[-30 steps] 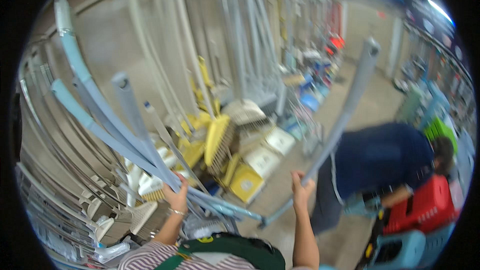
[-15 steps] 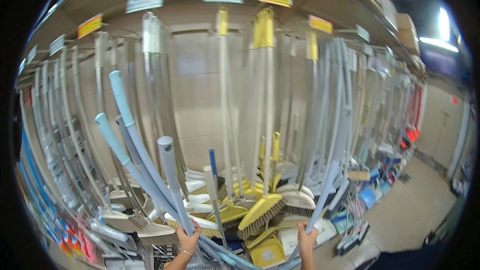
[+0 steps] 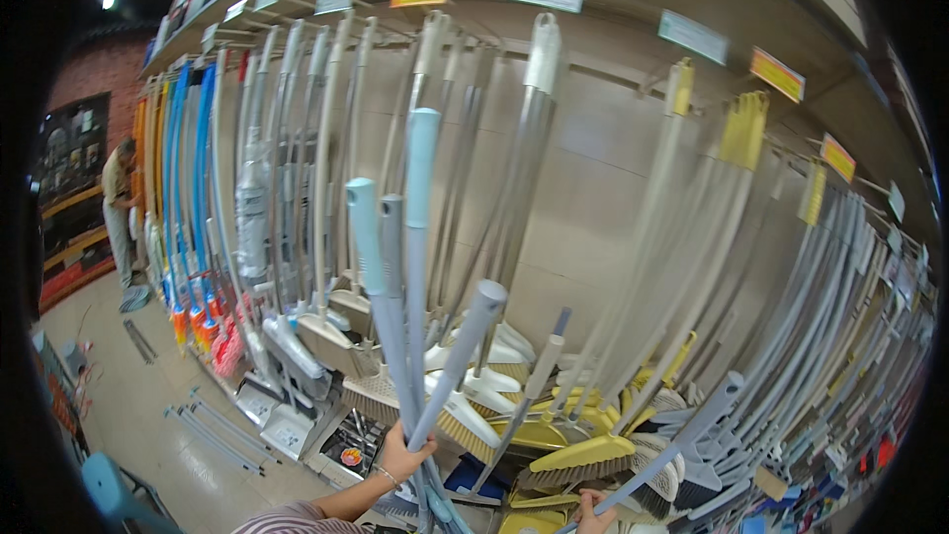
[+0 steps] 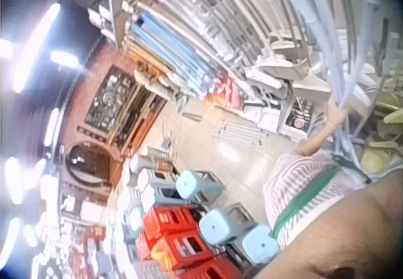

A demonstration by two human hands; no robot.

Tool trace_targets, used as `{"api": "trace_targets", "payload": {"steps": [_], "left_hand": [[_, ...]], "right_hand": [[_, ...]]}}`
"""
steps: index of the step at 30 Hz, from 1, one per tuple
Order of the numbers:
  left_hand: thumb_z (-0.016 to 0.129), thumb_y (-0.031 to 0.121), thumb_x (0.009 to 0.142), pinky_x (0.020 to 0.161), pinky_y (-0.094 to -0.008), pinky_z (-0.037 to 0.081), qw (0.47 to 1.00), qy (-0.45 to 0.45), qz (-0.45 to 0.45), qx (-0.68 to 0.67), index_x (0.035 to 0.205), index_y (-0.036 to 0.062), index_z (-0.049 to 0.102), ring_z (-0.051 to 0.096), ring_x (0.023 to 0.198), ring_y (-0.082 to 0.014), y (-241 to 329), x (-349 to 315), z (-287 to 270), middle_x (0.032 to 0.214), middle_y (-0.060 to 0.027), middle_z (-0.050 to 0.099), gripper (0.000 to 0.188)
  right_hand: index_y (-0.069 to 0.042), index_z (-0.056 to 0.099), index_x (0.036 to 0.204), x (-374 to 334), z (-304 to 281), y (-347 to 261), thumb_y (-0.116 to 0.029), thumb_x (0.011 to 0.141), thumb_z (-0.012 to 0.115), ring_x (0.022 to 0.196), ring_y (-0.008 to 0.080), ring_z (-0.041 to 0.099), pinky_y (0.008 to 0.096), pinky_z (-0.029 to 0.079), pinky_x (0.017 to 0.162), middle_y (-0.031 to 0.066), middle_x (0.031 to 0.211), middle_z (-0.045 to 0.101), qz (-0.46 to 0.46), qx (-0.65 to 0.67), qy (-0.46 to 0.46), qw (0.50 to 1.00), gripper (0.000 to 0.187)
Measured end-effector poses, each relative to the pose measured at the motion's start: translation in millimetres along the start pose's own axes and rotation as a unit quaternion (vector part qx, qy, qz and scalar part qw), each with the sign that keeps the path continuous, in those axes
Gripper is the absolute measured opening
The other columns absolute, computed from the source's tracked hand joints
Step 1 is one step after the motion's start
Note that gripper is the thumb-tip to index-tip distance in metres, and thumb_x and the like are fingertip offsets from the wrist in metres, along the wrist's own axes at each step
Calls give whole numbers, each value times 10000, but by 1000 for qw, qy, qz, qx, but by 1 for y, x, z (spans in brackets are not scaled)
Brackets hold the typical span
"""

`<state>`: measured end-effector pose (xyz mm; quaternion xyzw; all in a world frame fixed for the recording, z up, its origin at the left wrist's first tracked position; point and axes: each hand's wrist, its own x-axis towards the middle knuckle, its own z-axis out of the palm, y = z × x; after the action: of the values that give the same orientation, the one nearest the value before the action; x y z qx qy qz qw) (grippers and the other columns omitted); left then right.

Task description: The person assembles brooms and dustpans by attaching metal poles to broom heads and dustpan handles. They pick up parts from the floor, connect them, and place the completed items on a display rack.

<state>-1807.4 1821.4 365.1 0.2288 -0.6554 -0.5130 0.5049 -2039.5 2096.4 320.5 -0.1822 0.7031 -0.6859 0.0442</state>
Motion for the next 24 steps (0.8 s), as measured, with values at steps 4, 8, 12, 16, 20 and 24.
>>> {"api": "trace_targets", "payload": {"steps": [4, 8, 12, 16, 20, 24], "left_hand": [[750, 199, 695, 710, -311, 488, 999, -37, 5, -5, 1086, -10, 534, 620, 763, -161, -27, -9, 5, 840, -99, 650, 493], [750, 297, 724, 759, -314, 482, 992, -119, -14, 39, 1163, -4, 520, 623, 833, -164, -28, -21, 17, 927, -110, 658, 580], [743, 254, 710, 739, -350, 506, 980, -195, -5, 43, 1223, 5, 490, 662, 841, -229, -47, -36, 33, 938, -180, 659, 624], [729, 229, 711, 717, -379, 495, 955, -290, -56, -24, 1154, 11, 493, 653, 811, -266, -39, -42, 60, 893, -177, 649, 547], [710, 166, 715, 691, -378, 466, 946, -322, -24, -17, 1036, 38, 487, 619, 793, -330, -47, -56, 70, 831, -171, 624, 411], [714, 146, 699, 697, -381, 466, 939, -336, -31, -58, 1030, 50, 485, 619, 806, -334, -42, -65, 81, 829, -165, 610, 414]], "right_hand": [[-18, 628, 966, -23, 32, -25, -296, 830, 657, 781, 227, 529, 370, 434, 699, 123, 868, 605, -2, -60, -28, 998, 311], [-47, 632, 1044, -26, 46, -27, -289, 841, 650, 794, 217, 533, 353, 435, 764, 153, 969, 603, -43, -49, -108, 992, 317], [68, 590, 1008, -32, 75, -60, -102, 869, 580, 479, 93, 443, 242, 358, 449, 38, 600, 489, 47, 26, -136, 989, 219], [51, 582, 1052, -27, 77, -51, -97, 853, 589, 525, 119, 474, 259, 393, 490, 43, 670, 525, -34, 85, -224, 970, 248], [47, 565, 1131, -49, 91, -57, -61, 808, 620, 795, 151, 577, 268, 484, 649, 88, 927, 608, 1, 103, -182, 978, 344], [49, 532, 1170, -42, 66, -18, -53, 817, 597, 799, 162, 581, 275, 479, 701, 110, 951, 616, -34, 64, -160, 985, 373]]}}
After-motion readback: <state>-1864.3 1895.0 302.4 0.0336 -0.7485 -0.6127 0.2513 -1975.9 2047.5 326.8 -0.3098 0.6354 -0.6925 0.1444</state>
